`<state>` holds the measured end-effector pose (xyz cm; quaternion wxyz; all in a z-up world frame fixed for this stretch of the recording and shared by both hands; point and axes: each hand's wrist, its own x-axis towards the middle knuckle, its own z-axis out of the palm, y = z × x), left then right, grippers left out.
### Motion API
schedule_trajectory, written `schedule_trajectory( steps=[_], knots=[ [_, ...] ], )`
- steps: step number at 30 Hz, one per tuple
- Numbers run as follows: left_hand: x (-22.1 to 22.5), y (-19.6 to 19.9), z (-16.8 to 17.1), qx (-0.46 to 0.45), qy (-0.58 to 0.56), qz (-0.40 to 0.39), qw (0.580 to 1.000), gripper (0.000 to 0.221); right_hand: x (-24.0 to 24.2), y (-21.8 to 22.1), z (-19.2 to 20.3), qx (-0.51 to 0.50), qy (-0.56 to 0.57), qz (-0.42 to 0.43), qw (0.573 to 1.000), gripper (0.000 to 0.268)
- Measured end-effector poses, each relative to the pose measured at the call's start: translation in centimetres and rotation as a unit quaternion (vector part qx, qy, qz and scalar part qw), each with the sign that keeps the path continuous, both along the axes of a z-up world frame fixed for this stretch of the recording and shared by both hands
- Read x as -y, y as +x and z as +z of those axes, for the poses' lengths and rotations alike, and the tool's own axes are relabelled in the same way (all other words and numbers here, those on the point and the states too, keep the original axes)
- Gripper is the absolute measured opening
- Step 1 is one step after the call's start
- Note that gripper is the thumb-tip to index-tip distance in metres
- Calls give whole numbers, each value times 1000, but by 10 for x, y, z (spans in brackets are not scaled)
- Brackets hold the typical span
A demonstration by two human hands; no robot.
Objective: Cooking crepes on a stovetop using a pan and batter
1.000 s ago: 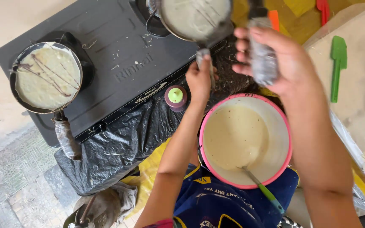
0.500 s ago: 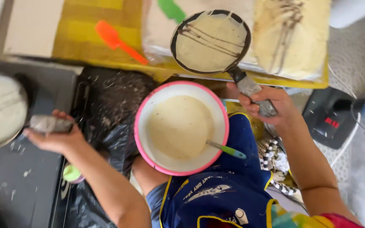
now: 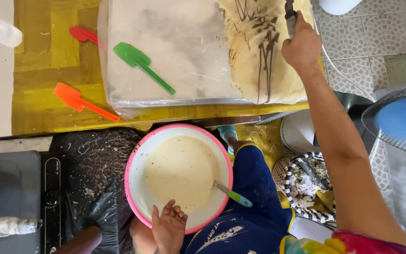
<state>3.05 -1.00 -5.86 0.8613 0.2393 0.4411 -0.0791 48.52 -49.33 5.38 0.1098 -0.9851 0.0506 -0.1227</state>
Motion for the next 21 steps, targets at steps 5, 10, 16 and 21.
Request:
schedule_trajectory(
  steps=[5,10,16,21],
  knots=[
    [-4,-13,-13,-34,4,-10,999,61,-8,17,-43,-97,-301,-65,946,93],
    [1,-6,1,-13,2,-4,1000,54,-16,19,-31,-105,-357,-89,924,92],
    [43,19,30,-3,69,-47,996,48,-39,10,8,25,-432,-47,900,86],
    [83,63,89,266,367,-185,872,48,-172,-123,72,-148,474,181,849,38]
  ],
)
